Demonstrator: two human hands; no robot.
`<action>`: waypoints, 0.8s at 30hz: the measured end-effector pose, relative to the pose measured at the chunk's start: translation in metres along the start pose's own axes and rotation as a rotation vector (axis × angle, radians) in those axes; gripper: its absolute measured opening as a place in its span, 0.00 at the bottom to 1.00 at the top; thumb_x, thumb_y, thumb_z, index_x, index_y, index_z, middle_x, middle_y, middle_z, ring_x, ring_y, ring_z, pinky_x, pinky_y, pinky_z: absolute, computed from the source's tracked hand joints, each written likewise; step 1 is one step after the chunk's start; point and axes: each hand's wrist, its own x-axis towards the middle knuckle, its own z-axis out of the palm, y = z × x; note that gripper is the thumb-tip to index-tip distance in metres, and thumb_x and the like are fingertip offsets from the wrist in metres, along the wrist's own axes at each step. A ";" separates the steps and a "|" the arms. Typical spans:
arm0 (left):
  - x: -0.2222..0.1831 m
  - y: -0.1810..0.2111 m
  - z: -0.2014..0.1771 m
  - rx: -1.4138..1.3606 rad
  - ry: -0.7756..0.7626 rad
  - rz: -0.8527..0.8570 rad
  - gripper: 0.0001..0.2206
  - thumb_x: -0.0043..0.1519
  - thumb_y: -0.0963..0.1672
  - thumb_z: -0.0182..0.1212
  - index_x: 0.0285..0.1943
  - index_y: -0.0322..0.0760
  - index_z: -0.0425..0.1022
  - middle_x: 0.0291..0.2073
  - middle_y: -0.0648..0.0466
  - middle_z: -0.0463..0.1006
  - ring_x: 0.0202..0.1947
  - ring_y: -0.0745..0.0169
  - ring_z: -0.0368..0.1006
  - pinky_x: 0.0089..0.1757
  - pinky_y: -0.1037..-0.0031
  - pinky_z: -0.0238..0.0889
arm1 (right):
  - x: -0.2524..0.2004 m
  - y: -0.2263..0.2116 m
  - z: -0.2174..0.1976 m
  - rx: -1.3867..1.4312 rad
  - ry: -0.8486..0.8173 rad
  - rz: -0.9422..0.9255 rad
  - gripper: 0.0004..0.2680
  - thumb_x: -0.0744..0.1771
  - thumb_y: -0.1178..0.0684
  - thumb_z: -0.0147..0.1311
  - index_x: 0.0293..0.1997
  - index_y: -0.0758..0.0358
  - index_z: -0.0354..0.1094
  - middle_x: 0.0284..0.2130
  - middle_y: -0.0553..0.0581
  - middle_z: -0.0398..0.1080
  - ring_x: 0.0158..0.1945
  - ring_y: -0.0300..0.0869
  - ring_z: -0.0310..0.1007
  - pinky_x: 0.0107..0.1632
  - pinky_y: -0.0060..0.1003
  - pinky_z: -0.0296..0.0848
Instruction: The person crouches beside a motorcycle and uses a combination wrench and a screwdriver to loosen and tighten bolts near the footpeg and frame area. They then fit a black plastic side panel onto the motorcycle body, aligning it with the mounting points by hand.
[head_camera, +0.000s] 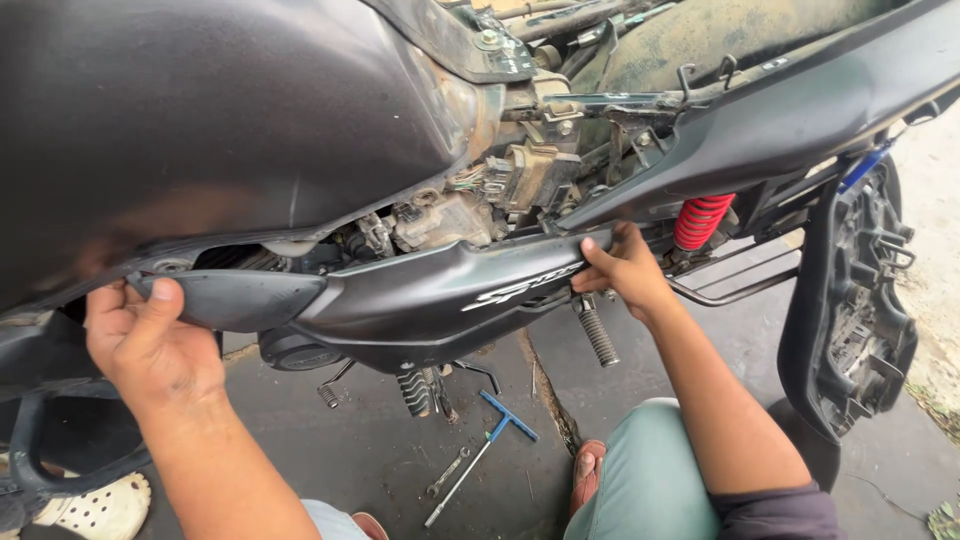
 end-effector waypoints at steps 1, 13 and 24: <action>0.000 0.000 -0.002 0.004 0.006 0.005 0.26 0.59 0.37 0.68 0.69 0.25 0.69 0.60 0.44 0.76 0.63 0.50 0.74 0.69 0.59 0.65 | 0.001 0.000 -0.002 -0.001 -0.009 0.000 0.26 0.68 0.52 0.55 0.66 0.71 0.39 0.42 0.68 0.69 0.27 0.51 0.78 0.31 0.45 0.81; -0.002 -0.013 -0.043 -0.032 0.017 -0.101 0.27 0.62 0.39 0.68 0.71 0.24 0.67 0.61 0.43 0.75 0.63 0.49 0.72 0.69 0.56 0.62 | -0.036 -0.040 -0.056 -0.219 -0.327 -0.001 0.17 0.68 0.56 0.55 0.60 0.75 0.55 0.33 0.67 0.74 0.31 0.51 0.82 0.38 0.40 0.84; -0.003 -0.032 -0.052 -0.190 0.002 -0.081 0.31 0.61 0.44 0.75 0.72 0.34 0.66 0.62 0.53 0.72 0.67 0.56 0.67 0.71 0.63 0.57 | -0.032 -0.113 0.007 -0.332 0.276 -0.790 0.21 0.71 0.62 0.58 0.74 0.73 0.58 0.38 0.55 0.70 0.35 0.38 0.78 0.38 0.29 0.75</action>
